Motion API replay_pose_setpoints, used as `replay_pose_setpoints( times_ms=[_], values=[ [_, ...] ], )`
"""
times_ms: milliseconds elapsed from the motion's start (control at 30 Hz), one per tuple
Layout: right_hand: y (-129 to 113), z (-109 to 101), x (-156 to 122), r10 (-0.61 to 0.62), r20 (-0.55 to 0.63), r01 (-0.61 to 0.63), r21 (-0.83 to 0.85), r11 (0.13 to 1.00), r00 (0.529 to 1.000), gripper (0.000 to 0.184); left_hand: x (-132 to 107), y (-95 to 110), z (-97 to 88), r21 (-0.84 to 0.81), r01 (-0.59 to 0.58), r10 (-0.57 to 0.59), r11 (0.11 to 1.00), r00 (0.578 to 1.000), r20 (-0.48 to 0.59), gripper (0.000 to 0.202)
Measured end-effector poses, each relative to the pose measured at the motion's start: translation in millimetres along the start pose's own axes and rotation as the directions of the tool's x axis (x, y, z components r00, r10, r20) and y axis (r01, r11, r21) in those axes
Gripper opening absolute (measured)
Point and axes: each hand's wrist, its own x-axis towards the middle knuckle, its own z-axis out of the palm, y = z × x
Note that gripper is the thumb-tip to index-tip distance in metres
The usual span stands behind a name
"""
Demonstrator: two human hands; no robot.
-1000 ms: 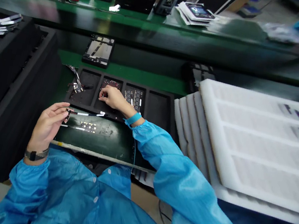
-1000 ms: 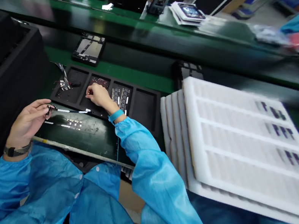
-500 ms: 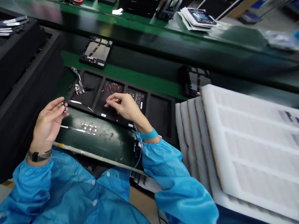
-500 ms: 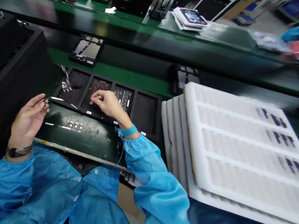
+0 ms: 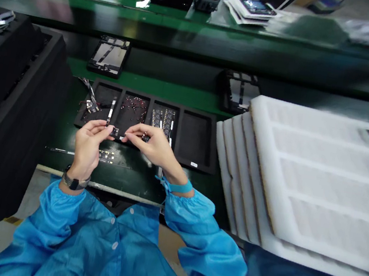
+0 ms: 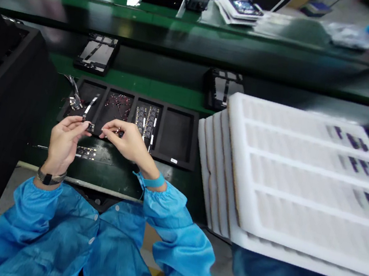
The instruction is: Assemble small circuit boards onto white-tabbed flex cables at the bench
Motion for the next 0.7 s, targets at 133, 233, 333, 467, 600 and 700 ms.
replay_pose_setpoints(
  times_ms=[133,233,333,467,600,700],
  values=[
    [3.7,5.5,-2.2,0.01,-0.017,-0.009,0.055,0.998,1.0,0.02,0.6,-11.1,6.5,0.05,0.037,-0.039,0.998,0.998,0.042,0.044],
    [5.0,6.1,-1.9,0.008,-0.014,-0.007,0.061,0.998,1.0,0.021,1.0,-14.3,7.0,0.073,0.043,-0.048,0.996,0.997,0.066,0.045],
    [4.8,4.9,-2.2,0.017,-0.014,-0.016,0.056,0.998,1.0,0.019,0.7,-14.6,7.3,0.093,0.044,-0.051,0.995,0.996,0.073,0.045],
    [3.6,0.9,-3.1,0.035,0.008,-0.035,0.02,0.999,0.999,0.014,-0.5,-13.1,8.4,0.145,0.018,-0.028,0.989,0.997,0.071,0.044],
    [2.6,-5.0,-3.2,0.082,0.071,-0.086,0.061,0.994,0.994,0.017,-1.0,-11.6,8.9,0.155,0.037,-0.051,0.987,0.995,0.089,0.045],
    [2.0,-8.3,-3.2,0.099,0.098,-0.11,0.114,0.987,0.99,0.024,0.0,-11.5,8.4,0.125,0.109,-0.125,0.986,0.984,0.126,0.049]
  ],
)
